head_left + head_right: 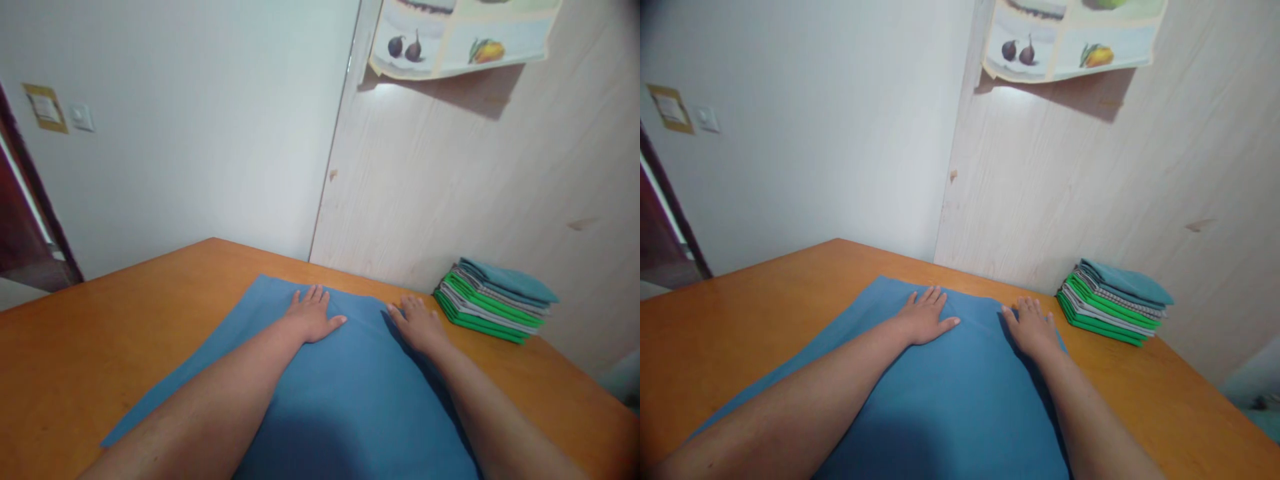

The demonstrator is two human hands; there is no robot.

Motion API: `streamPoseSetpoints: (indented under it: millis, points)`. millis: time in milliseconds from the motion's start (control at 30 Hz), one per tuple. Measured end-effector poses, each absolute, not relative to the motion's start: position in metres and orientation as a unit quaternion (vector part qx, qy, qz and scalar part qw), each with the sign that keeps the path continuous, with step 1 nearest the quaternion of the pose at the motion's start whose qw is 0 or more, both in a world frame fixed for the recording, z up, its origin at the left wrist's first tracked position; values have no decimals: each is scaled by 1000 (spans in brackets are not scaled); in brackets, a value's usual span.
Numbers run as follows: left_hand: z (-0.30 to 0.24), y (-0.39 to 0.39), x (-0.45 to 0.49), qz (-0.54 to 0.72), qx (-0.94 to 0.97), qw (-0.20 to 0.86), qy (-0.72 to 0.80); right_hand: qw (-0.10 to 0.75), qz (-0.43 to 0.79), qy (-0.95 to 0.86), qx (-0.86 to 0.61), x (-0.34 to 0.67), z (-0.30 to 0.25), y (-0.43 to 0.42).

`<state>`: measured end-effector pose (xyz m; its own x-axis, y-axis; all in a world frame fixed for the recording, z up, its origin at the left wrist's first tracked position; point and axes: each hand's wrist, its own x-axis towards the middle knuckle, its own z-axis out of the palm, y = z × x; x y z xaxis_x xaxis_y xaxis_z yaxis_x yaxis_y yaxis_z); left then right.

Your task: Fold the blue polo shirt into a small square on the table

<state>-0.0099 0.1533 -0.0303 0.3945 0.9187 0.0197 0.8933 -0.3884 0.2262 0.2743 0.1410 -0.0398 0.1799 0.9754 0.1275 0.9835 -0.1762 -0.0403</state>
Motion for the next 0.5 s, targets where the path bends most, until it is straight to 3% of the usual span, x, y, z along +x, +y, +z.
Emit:
streamPoseSetpoints:
  millis: [200, 500]
  points:
    - [-33, 155, -9, 72, 830, 90, 546, 11, 23, -687, -726, 247, -49, 131]
    - [-33, 154, -10, 72, 832, 97, 541, 5, 18, -684, -729, 256, -50, 133]
